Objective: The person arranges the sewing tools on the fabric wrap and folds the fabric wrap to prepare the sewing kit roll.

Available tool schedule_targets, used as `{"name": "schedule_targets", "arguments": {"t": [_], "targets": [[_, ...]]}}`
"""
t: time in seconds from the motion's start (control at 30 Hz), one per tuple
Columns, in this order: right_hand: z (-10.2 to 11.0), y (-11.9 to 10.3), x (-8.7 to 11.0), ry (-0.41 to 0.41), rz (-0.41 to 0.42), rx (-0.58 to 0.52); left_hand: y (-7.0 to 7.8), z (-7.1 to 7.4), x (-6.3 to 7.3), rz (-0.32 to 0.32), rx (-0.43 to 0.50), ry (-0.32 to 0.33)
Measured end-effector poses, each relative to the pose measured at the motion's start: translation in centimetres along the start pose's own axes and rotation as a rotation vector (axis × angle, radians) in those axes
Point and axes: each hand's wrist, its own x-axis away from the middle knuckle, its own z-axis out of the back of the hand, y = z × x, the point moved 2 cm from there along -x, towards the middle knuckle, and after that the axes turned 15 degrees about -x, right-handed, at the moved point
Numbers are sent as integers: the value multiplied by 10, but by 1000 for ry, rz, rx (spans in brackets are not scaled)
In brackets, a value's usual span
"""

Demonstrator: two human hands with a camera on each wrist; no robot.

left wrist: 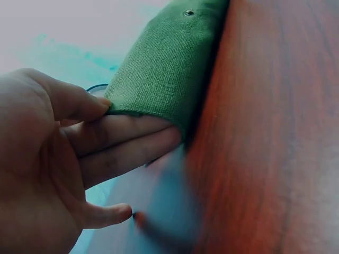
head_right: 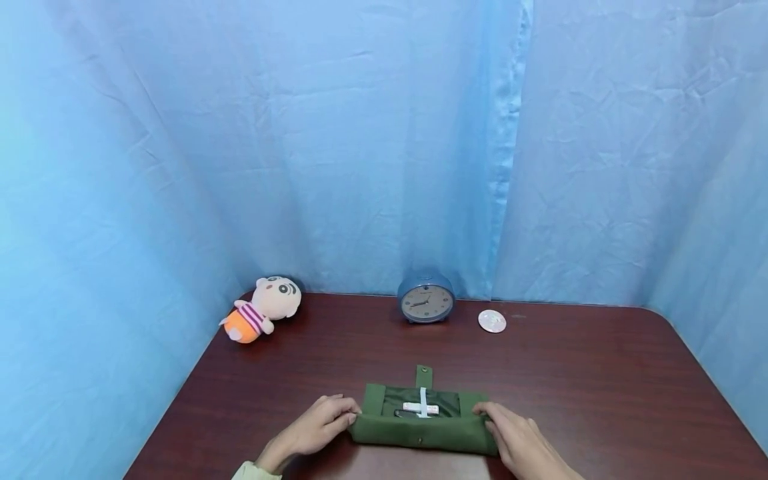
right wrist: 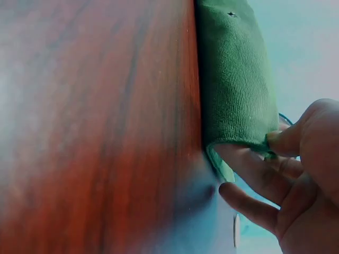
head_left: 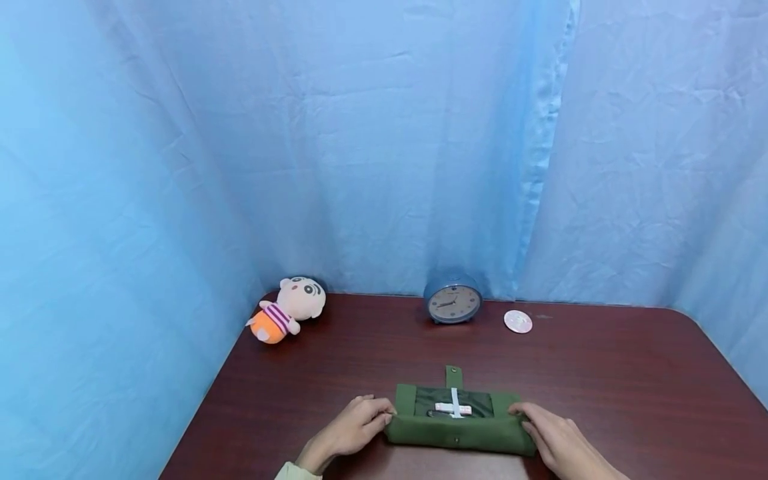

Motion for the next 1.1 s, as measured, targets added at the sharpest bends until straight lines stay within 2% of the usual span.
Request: {"name": "schedule_targets", "arguments": {"t": [0.1, 0.2, 0.33, 0.5, 0.73, 0.87, 1.1], "targets": [[0, 0, -2, -22, -86, -44, -3, 0, -6, 41, 83, -11], [1, 0, -6, -21, -140, -86, -5, 1, -12, 97, 177, -29], [0, 0, -11, 34, -150, -99, -8, 1, -23, 176, 241, -47], [-2, 2, -16, 88, -211, -100, -12, -4, -31, 219, 242, -41], [-3, 7, -21, 111, -279, -139, -13, -9, -38, 290, 292, -45], [-1, 10, -24, 101, -339, -177, -11, -9, -42, 328, 269, -37], [2, 12, -30, 52, -457, -215, -7, -8, -46, 388, 174, -36]]}}
